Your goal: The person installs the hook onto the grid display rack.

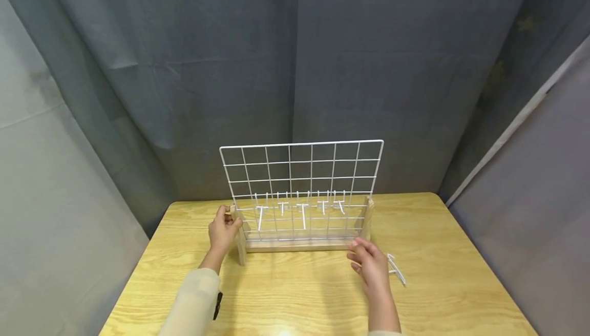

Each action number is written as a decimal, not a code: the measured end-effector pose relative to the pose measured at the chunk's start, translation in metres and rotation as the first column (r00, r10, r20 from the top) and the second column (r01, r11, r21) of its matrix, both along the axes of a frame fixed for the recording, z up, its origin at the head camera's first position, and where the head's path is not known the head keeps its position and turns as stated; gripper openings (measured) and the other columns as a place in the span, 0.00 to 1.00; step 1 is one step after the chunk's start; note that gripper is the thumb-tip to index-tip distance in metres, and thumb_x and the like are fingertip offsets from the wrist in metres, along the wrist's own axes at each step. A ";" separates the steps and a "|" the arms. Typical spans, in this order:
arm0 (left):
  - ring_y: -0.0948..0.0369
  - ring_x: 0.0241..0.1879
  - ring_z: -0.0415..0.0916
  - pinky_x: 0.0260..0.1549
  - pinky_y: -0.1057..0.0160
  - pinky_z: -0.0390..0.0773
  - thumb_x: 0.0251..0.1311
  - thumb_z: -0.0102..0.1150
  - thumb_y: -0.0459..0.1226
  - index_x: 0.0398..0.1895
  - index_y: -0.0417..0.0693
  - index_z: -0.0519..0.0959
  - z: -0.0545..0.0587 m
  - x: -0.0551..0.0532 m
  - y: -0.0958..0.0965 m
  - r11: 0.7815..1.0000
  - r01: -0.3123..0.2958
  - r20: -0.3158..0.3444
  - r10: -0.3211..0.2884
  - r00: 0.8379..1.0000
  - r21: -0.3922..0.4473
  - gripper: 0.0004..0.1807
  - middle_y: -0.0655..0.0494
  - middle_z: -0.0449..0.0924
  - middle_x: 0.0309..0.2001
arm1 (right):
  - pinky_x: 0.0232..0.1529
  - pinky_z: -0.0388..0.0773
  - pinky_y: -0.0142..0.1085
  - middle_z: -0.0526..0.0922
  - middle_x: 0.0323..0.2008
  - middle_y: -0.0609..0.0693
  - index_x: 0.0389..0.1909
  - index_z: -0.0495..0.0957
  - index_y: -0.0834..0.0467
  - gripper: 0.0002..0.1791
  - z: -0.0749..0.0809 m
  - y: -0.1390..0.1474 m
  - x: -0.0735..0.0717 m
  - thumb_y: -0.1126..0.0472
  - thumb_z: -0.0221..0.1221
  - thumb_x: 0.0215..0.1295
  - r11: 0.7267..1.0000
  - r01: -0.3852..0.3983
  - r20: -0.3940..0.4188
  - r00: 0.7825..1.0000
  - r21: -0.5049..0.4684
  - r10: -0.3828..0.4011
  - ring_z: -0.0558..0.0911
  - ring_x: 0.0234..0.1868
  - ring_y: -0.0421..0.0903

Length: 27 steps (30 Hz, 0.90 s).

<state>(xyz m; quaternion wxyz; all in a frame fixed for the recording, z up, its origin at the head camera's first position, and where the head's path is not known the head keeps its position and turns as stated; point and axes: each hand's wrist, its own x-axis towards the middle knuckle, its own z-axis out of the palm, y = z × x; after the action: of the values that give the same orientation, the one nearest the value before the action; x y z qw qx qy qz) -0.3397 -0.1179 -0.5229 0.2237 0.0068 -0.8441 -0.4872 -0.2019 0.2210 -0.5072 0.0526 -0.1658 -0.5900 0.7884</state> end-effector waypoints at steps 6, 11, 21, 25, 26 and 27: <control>0.54 0.29 0.80 0.29 0.54 0.79 0.45 0.63 0.30 0.40 0.46 0.74 0.000 -0.001 0.001 1.000 0.003 -0.021 -0.003 1.000 -0.013 0.16 0.50 0.81 0.29 | 0.37 0.77 0.30 0.78 0.42 0.50 0.58 0.65 0.65 0.25 -0.011 0.007 0.005 0.56 0.55 0.66 0.971 0.036 0.027 0.999 0.237 -0.044 0.78 0.37 0.41; 0.53 0.29 0.80 0.29 0.53 0.79 0.45 0.62 0.29 0.40 0.45 0.74 0.000 -0.001 0.001 1.000 -0.004 -0.027 0.003 1.000 -0.023 0.16 0.48 0.82 0.29 | 0.40 0.75 0.32 0.75 0.49 0.58 0.60 0.63 0.65 0.27 -0.020 0.011 0.011 0.53 0.53 0.67 0.930 0.047 0.037 0.997 0.364 -0.065 0.76 0.41 0.43; 0.53 0.30 0.80 0.31 0.53 0.79 0.45 0.63 0.29 0.40 0.45 0.73 0.003 0.001 0.001 1.000 0.011 -0.015 -0.011 1.000 0.000 0.16 0.48 0.82 0.30 | 0.35 0.73 0.24 0.75 0.47 0.59 0.58 0.66 0.66 0.26 -0.039 0.016 0.023 0.53 0.55 0.66 0.864 0.150 0.018 0.983 0.481 -0.181 0.74 0.36 0.32; 0.53 0.30 0.80 0.31 0.54 0.79 0.45 0.63 0.29 0.40 0.45 0.73 0.002 0.001 0.001 1.000 0.010 -0.010 -0.010 1.000 0.000 0.16 0.48 0.82 0.30 | 0.34 0.72 0.21 0.76 0.47 0.60 0.57 0.66 0.67 0.26 -0.052 0.017 0.023 0.54 0.57 0.65 0.857 0.196 0.027 0.971 0.477 -0.238 0.74 0.35 0.32; 0.53 0.30 0.80 0.31 0.54 0.79 0.45 0.63 0.29 0.40 0.45 0.73 0.002 0.000 0.001 1.000 0.005 -0.012 -0.005 1.000 -0.001 0.16 0.48 0.81 0.30 | 0.34 0.71 0.21 0.76 0.47 0.61 0.57 0.66 0.67 0.27 -0.056 0.017 0.023 0.54 0.57 0.64 0.857 0.202 0.028 0.969 0.474 -0.244 0.75 0.36 0.34; 0.53 0.30 0.80 0.31 0.54 0.79 0.45 0.63 0.29 0.40 0.45 0.73 0.002 0.000 0.001 1.000 0.002 -0.015 -0.002 1.000 -0.001 0.16 0.48 0.81 0.30 | 0.34 0.71 0.20 0.76 0.47 0.61 0.57 0.66 0.67 0.28 -0.060 0.017 0.022 0.53 0.57 0.64 0.854 0.209 0.028 0.967 0.476 -0.252 0.75 0.37 0.37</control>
<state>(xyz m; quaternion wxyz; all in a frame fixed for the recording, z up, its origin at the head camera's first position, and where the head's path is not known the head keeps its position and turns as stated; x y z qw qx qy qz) -0.3396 -0.1169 -0.5213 0.2294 0.0023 -0.8427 -0.4870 -0.1796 0.2377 -0.5672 0.1588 -0.2528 -0.7405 0.6020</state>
